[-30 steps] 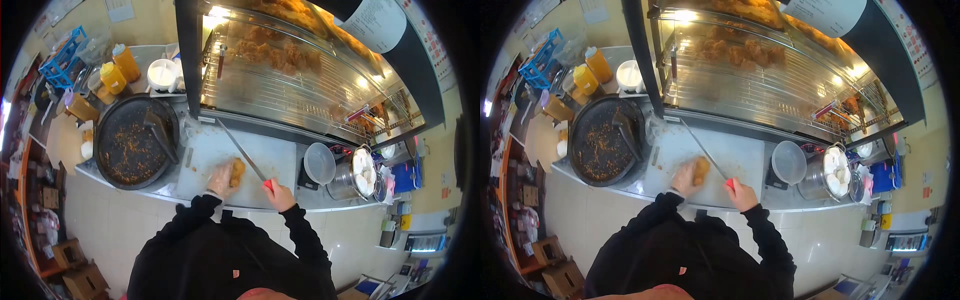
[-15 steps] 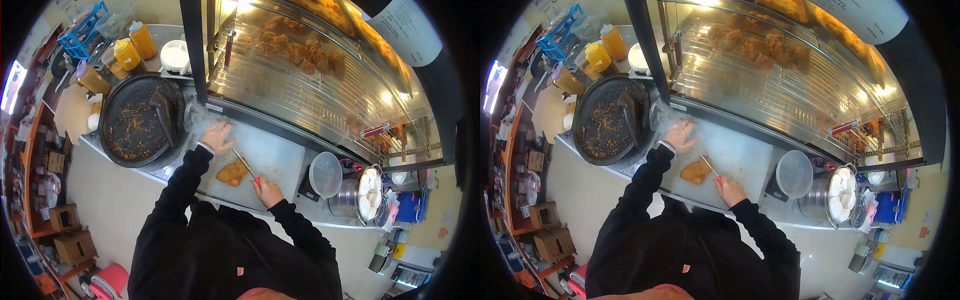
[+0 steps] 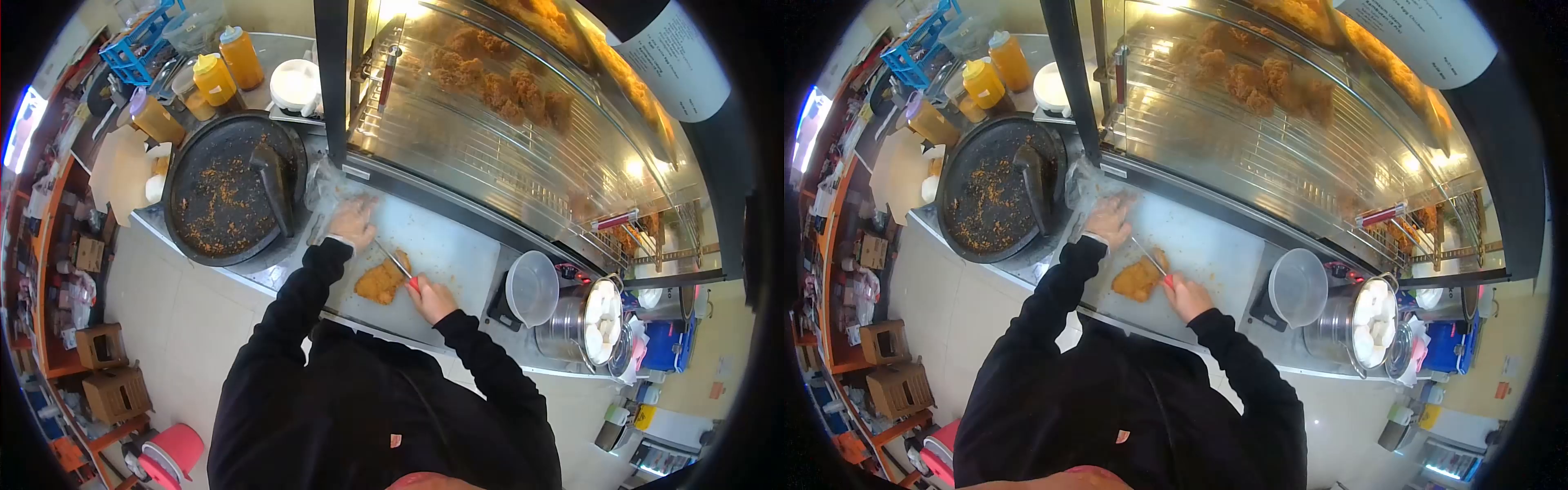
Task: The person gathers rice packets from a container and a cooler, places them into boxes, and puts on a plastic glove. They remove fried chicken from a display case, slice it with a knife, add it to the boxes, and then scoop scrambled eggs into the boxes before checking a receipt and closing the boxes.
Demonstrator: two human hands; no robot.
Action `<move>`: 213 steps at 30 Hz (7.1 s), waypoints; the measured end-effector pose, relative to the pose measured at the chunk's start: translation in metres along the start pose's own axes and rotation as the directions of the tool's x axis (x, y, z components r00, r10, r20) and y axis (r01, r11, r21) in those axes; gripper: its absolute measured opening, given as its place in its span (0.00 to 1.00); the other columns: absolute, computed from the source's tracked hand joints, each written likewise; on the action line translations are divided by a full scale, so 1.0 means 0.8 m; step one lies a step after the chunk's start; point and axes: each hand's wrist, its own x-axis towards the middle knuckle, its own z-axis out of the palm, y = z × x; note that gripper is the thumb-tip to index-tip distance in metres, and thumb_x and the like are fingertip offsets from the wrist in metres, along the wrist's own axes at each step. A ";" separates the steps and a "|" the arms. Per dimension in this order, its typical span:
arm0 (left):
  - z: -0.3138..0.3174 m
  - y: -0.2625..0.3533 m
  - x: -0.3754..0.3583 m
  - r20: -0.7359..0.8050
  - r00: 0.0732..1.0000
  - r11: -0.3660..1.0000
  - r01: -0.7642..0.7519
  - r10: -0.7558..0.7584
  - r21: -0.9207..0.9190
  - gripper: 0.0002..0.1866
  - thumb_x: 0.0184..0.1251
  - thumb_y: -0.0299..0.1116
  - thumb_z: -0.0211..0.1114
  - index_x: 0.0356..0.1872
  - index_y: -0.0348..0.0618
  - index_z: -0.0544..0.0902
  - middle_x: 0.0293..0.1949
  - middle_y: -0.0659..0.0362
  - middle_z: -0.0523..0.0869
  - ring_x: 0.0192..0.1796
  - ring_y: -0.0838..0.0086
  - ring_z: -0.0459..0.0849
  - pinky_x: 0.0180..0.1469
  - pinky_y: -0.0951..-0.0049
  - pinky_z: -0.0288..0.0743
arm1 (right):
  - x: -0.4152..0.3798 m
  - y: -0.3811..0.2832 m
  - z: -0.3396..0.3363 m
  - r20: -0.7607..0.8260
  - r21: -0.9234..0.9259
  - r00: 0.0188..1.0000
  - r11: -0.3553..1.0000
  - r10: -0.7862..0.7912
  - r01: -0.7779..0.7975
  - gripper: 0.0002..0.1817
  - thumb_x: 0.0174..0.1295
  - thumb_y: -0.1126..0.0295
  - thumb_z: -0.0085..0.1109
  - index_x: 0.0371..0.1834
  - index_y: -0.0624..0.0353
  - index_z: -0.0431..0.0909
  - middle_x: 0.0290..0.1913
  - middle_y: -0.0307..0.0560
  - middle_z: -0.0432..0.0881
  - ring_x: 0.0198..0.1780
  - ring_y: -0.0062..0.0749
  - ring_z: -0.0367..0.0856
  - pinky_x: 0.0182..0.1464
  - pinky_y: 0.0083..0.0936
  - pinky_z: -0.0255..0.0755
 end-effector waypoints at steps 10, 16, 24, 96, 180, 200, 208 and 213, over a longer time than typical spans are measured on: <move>0.000 0.020 -0.027 0.049 0.998 0.996 0.036 -0.032 -0.082 0.31 0.48 0.36 0.56 0.58 0.37 0.71 0.59 0.45 0.71 0.62 0.53 0.67 0.65 0.58 0.59 | -0.028 -0.012 0.000 0.053 -0.057 0.998 0.998 0.036 -0.033 0.17 0.65 0.56 0.49 0.35 0.62 0.68 0.19 0.62 0.76 0.23 0.60 0.76 0.26 0.50 0.69; 0.009 -0.013 -0.033 -0.015 0.999 0.998 0.036 -0.036 -0.044 0.28 0.49 0.34 0.53 0.56 0.38 0.73 0.61 0.48 0.70 0.61 0.56 0.69 0.63 0.58 0.61 | 0.005 -0.031 0.033 0.008 -0.055 0.999 0.998 0.036 -0.036 0.18 0.64 0.55 0.49 0.35 0.61 0.69 0.20 0.62 0.77 0.24 0.61 0.76 0.27 0.50 0.70; -0.050 0.033 -0.027 0.006 0.996 0.994 0.087 -0.087 -0.064 0.29 0.50 0.34 0.54 0.57 0.37 0.71 0.60 0.46 0.71 0.61 0.55 0.69 0.63 0.59 0.61 | -0.023 -0.044 -0.023 0.087 0.035 0.996 0.999 0.013 -0.016 0.18 0.65 0.55 0.48 0.35 0.62 0.70 0.21 0.63 0.76 0.25 0.62 0.76 0.28 0.51 0.68; -0.036 -0.035 -0.058 0.124 0.980 0.965 -0.126 0.158 -0.230 0.30 0.54 0.35 0.54 0.62 0.41 0.66 0.61 0.48 0.70 0.62 0.56 0.68 0.63 0.58 0.58 | -0.029 -0.126 0.094 -0.075 0.129 0.955 0.952 0.287 -0.276 0.20 0.63 0.53 0.50 0.32 0.63 0.72 0.23 0.65 0.78 0.28 0.62 0.77 0.32 0.50 0.70; -0.614 -0.520 -0.191 -0.689 0.471 0.780 -0.002 -0.551 -0.626 0.28 0.60 0.46 0.59 0.56 0.36 0.73 0.53 0.47 0.77 0.61 0.63 0.70 0.60 0.62 0.66 | 0.007 -0.032 -0.131 -0.919 0.080 0.299 0.863 0.258 -0.499 0.13 0.56 0.65 0.59 0.41 0.59 0.73 0.44 0.54 0.75 0.42 0.51 0.76 0.43 0.40 0.70; -0.231 0.107 -0.022 0.181 0.923 0.229 0.106 0.339 -0.968 0.17 0.70 0.34 0.54 0.56 0.38 0.71 0.52 0.53 0.77 0.54 0.67 0.76 0.60 0.65 0.67 | -0.068 0.075 -0.351 -0.411 -0.909 0.732 0.301 -0.543 -0.288 0.16 0.52 0.67 0.54 0.44 0.58 0.76 0.52 0.42 0.74 0.54 0.38 0.70 0.49 0.36 0.66; -0.188 0.124 -0.017 0.224 0.916 0.131 0.190 0.334 -0.973 0.20 0.69 0.34 0.56 0.59 0.38 0.69 0.55 0.53 0.76 0.58 0.66 0.74 0.61 0.66 0.65 | -0.079 0.147 -0.356 -0.477 -0.878 0.759 0.289 -0.444 -0.382 0.13 0.56 0.60 0.56 0.35 0.58 0.79 0.46 0.42 0.75 0.54 0.37 0.69 0.51 0.37 0.62; -0.195 0.115 -0.043 0.245 0.963 0.042 0.242 0.116 -0.969 0.20 0.68 0.35 0.57 0.58 0.37 0.70 0.52 0.51 0.78 0.56 0.66 0.75 0.60 0.66 0.66 | -0.119 0.188 -0.378 -0.573 -0.813 0.775 0.300 -0.265 -0.499 0.18 0.52 0.57 0.58 0.36 0.62 0.81 0.45 0.46 0.74 0.53 0.41 0.67 0.54 0.38 0.59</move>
